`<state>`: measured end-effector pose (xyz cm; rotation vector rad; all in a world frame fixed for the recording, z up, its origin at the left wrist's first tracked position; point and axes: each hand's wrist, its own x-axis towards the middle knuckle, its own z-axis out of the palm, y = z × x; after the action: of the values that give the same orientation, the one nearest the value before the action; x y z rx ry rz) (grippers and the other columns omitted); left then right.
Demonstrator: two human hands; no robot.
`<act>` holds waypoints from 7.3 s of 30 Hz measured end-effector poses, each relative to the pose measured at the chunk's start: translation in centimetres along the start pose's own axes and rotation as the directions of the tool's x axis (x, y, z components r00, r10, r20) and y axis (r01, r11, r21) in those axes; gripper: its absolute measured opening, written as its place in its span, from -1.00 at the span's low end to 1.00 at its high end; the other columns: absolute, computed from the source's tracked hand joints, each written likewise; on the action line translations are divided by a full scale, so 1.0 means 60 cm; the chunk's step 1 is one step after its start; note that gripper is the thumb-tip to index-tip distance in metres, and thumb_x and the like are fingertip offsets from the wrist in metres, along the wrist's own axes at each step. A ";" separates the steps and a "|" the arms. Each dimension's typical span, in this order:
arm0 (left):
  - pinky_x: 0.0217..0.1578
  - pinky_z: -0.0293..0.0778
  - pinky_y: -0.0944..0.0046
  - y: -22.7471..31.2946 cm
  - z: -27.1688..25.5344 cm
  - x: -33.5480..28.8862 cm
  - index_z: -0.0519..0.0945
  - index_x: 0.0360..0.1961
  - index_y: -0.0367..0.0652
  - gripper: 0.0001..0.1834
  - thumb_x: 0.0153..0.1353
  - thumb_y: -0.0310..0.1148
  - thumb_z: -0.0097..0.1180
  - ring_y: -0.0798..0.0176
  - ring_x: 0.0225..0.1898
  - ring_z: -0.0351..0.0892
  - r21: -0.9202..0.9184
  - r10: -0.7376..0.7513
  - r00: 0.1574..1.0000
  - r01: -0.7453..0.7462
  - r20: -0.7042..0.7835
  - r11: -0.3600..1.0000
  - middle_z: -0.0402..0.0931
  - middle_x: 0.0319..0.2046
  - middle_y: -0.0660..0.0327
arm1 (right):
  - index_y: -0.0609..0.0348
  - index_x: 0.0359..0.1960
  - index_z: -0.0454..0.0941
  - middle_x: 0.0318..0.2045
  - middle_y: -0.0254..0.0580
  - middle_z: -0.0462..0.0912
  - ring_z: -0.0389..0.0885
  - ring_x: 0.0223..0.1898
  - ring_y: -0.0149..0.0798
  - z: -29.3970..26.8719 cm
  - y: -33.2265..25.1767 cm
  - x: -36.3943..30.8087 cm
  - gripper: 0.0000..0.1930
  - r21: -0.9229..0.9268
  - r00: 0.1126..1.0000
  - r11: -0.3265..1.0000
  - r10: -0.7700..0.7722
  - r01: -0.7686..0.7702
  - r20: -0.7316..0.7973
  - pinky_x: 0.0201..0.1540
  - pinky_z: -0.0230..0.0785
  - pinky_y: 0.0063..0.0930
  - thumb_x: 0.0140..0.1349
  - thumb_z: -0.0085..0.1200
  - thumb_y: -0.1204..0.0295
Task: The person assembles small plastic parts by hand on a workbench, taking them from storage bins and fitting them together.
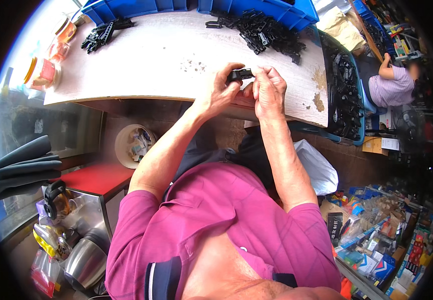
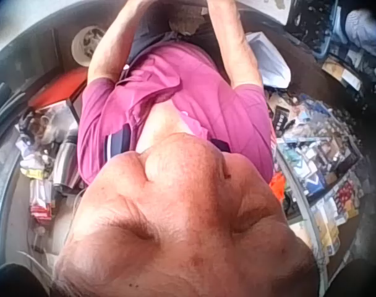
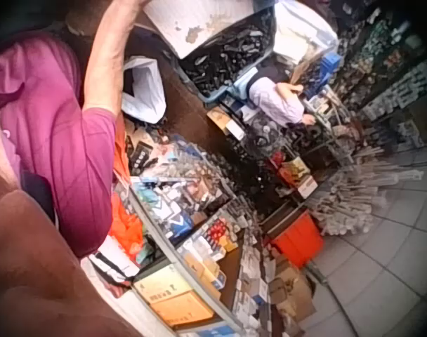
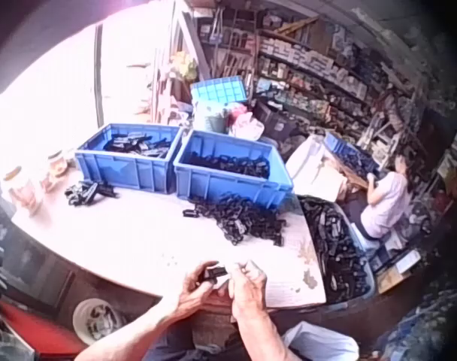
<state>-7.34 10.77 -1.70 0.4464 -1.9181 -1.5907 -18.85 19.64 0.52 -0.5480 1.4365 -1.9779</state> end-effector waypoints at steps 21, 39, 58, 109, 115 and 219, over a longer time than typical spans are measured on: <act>-0.48 0.46 0.50 0.011 -0.109 -0.004 0.53 -0.03 -0.19 -0.65 0.21 -0.28 0.26 0.52 -0.40 0.47 -0.283 -0.205 0.868 0.079 -0.452 0.956 0.55 -0.37 0.32 | 0.21 -0.17 0.43 -0.70 -0.26 0.43 0.46 -0.77 -0.37 0.116 -0.006 0.108 -0.73 -0.372 0.984 0.911 0.172 -0.176 -0.046 -0.66 0.57 -0.29 0.12 0.17 0.45; -0.39 0.56 0.44 -0.002 -0.110 0.010 0.46 0.01 -0.32 -0.66 0.23 -0.46 0.19 0.42 -0.39 0.58 -0.409 -0.136 0.842 -0.107 -0.522 0.906 0.56 -0.33 0.21 | 0.23 -0.24 0.59 -0.69 -0.23 0.48 0.48 -0.74 -0.34 0.174 0.020 0.199 -0.79 -0.550 0.965 0.795 0.186 -0.257 -0.183 -0.67 0.53 -0.35 0.17 0.14 0.37; -0.43 0.66 0.35 0.020 -0.101 0.036 0.44 -0.03 -0.25 -0.66 0.15 -0.60 0.14 0.25 -0.39 0.64 -0.766 -0.440 0.824 0.013 -0.356 0.642 0.55 -0.27 0.07 | 0.26 -0.31 0.55 -0.60 -0.27 0.57 0.33 -0.77 -0.52 0.143 0.033 0.044 -0.91 -0.094 0.981 0.985 0.154 -0.144 0.118 -0.70 0.28 -0.61 0.22 0.13 0.50; -0.57 0.38 0.46 0.017 -0.073 0.015 0.63 -0.30 -0.21 -0.81 0.13 -0.32 0.20 0.52 -0.62 0.41 -0.346 -0.329 0.895 0.218 -0.303 0.912 0.56 -0.59 0.27 | 0.31 -0.46 0.49 -0.77 -0.33 0.34 0.28 -0.84 -0.41 0.081 0.003 0.020 -0.58 -0.138 0.944 0.957 0.277 -0.255 0.179 -0.80 0.34 -0.40 0.29 0.03 0.11; -0.61 0.31 0.51 0.041 -0.055 0.014 0.56 -0.33 -0.17 -0.90 0.24 -0.38 0.14 0.55 -0.65 0.35 -0.415 -0.417 0.879 0.298 -0.232 0.859 0.50 -0.60 0.32 | 0.23 -0.49 0.48 -0.74 -0.34 0.34 0.27 -0.84 -0.42 0.090 0.003 0.002 -0.64 -0.115 0.978 0.974 0.203 -0.196 0.048 -0.82 0.26 -0.45 0.30 -0.01 0.17; -0.20 0.45 0.04 -0.044 -0.150 0.154 0.57 -0.32 -0.10 -0.92 0.14 -0.39 0.13 -0.03 -0.23 0.52 0.867 0.426 0.881 -0.037 -0.206 0.497 0.57 -0.33 0.13 | 0.22 -0.40 0.41 -0.81 -0.40 0.30 0.39 -0.80 -0.45 -0.066 -0.025 0.053 -0.85 -0.104 0.976 0.986 0.112 -0.133 -0.186 -0.52 0.62 -0.33 0.24 0.06 0.42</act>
<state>-8.97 -2.25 -1.19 0.7784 -2.1750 -0.2043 -24.11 20.47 0.60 -0.3278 1.6622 -1.8945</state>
